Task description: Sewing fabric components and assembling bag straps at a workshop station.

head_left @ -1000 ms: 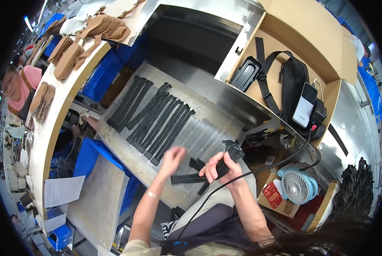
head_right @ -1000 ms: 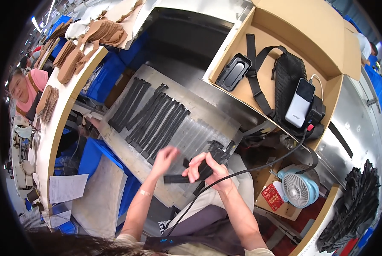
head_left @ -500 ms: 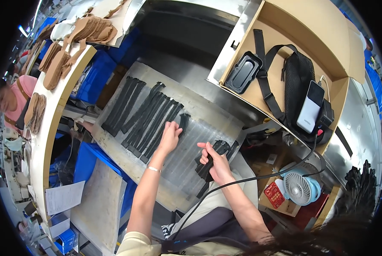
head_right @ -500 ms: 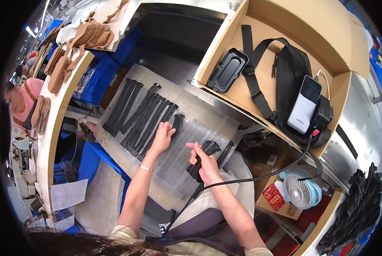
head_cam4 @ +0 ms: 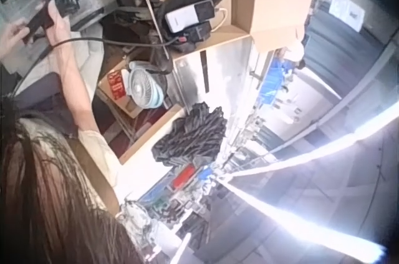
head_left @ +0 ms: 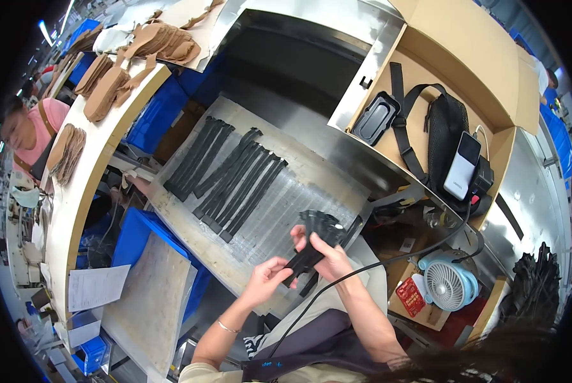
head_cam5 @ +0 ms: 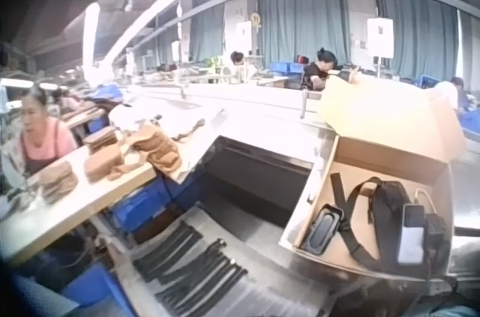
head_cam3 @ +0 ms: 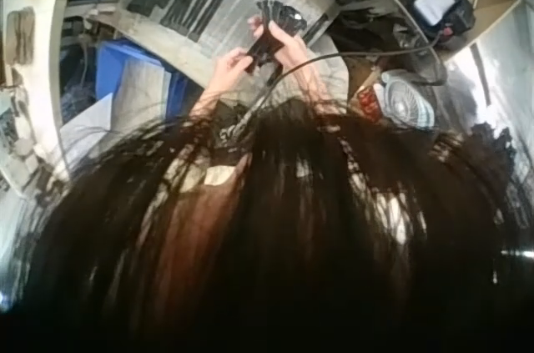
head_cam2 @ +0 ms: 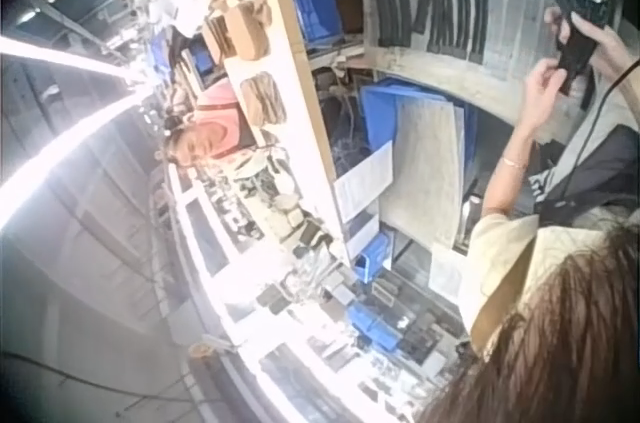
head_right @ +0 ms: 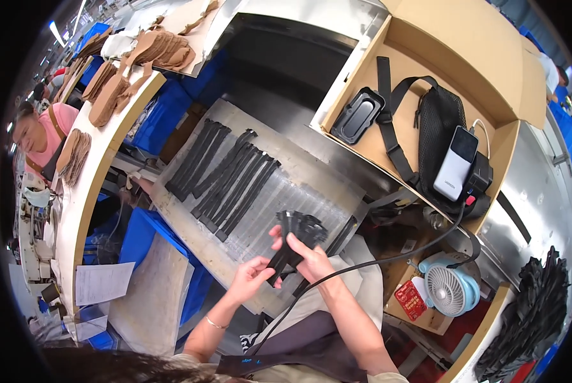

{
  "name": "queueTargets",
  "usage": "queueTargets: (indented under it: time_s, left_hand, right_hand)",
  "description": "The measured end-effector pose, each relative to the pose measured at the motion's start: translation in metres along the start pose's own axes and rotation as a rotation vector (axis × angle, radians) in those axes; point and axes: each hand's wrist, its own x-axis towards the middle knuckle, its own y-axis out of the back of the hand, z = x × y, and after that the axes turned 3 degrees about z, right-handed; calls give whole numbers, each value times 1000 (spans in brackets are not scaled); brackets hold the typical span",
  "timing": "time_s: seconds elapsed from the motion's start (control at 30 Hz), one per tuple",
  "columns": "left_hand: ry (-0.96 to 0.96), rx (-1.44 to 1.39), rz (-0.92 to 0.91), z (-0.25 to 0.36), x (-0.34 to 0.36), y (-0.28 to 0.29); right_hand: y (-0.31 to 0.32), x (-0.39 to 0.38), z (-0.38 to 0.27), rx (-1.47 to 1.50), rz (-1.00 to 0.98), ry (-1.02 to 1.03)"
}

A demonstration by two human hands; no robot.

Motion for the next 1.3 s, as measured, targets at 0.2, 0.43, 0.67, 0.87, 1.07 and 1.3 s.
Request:
queueTargets:
  time_s: [0.2,0.43,0.67,0.87,1.07,1.3]
  left_hand:
    - [-267,591,489,-17,107,56]
    - [-253,1177,851,-24,223,87]
    - [-208,805,307,-3,186,101]
    - [-174,37,296,18,65,47]
    - [-165,26,275,-8,9,11]
    - [-368,595,388,-3,25,45]
  right_hand:
    - [4,-6,-12,240,-275,42]
    - [17,7,-8,69,-96,-14]
    - [30,32,2,196,169,-55]
    - [30,44,39,200,242,-225]
    - [-5,30,40,-62,126,-328]
    - [-1,4,13,-89,-144,-237]
